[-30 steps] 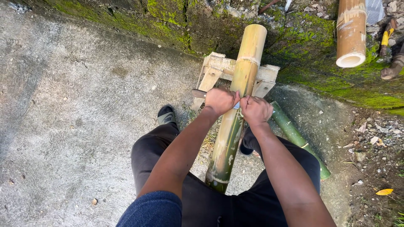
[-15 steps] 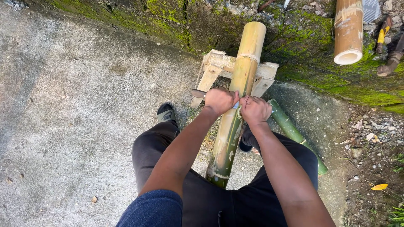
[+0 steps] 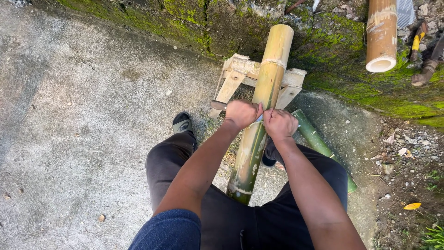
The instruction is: The recorder uses a knife to scrape the outer skin and nodes of a bamboo pole.
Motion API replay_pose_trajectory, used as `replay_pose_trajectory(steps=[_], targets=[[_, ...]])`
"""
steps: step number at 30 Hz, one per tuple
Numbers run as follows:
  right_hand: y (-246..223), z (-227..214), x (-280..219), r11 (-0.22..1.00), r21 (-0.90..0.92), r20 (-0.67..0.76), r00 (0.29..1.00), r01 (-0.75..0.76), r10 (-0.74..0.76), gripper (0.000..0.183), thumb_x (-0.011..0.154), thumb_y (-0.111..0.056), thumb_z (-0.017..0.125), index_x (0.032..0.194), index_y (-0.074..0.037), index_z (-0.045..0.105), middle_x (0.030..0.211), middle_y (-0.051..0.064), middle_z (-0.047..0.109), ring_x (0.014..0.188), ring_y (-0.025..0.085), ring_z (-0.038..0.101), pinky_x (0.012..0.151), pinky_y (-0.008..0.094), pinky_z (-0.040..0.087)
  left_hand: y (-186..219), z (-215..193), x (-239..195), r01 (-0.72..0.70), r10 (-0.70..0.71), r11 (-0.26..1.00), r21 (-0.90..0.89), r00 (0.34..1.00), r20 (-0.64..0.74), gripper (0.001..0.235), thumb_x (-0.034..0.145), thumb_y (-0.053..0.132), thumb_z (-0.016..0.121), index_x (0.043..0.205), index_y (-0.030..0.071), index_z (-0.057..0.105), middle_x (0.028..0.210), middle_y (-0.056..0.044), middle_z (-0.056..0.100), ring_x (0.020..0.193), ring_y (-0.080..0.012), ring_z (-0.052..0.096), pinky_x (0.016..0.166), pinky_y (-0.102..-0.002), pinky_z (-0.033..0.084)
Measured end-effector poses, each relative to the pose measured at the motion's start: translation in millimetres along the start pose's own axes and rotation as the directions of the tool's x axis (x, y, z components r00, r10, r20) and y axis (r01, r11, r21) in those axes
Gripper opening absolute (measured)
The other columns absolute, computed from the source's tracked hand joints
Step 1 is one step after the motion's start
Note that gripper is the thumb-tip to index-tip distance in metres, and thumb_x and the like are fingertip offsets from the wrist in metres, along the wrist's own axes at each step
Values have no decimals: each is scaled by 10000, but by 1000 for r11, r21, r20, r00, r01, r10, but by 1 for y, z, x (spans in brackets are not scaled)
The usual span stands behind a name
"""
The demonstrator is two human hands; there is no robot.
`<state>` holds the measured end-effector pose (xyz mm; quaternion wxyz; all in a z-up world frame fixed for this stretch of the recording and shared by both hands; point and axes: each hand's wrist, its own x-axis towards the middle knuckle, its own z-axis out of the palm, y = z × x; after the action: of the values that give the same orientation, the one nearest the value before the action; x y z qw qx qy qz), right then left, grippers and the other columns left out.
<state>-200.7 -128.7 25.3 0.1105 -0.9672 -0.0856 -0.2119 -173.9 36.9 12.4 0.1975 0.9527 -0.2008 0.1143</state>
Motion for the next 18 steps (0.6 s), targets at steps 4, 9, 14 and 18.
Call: replay_pose_trajectory(steps=[4, 9, 14, 18], targets=[[-1, -1, -11, 1000, -13, 1, 1000, 6, -6, 367, 934, -239, 589, 602, -109, 676, 662, 84, 701, 580, 263, 684, 548, 387, 533, 2, 1, -13, -23, 22, 1000, -12, 999, -23, 534, 1020, 375, 510, 538, 186, 642, 523, -28, 646, 489, -224, 635, 452, -403, 504], [-4, -5, -19, 1000, -1, 37, 999, -1, 1, 367, 937, -255, 588, 619, -103, 690, 669, 87, 703, 593, 268, 689, 566, 393, 539, 1, 8, -22, -57, 56, 998, -16, 995, -87, 517, 1023, 365, 520, 559, 166, 633, 541, -33, 651, 487, -221, 633, 462, -398, 501], [-5, -6, -30, 1000, -5, 62, 998, -7, 7, 360, 943, -263, 600, 636, -105, 705, 680, 93, 707, 609, 283, 688, 581, 405, 540, 6, 0, -32, -23, 23, 1000, -21, 1000, 3, 520, 1030, 365, 517, 568, 163, 645, 530, -36, 647, 473, -221, 629, 448, -403, 499], [-7, -9, -38, 1000, 4, 76, 997, 1, -1, 362, 954, -249, 608, 634, -108, 700, 674, 94, 698, 598, 289, 678, 576, 415, 532, 10, -5, -37, 12, -11, 1000, -17, 998, 69, 508, 1027, 379, 497, 597, 175, 677, 532, -39, 654, 473, -229, 635, 463, -404, 513]])
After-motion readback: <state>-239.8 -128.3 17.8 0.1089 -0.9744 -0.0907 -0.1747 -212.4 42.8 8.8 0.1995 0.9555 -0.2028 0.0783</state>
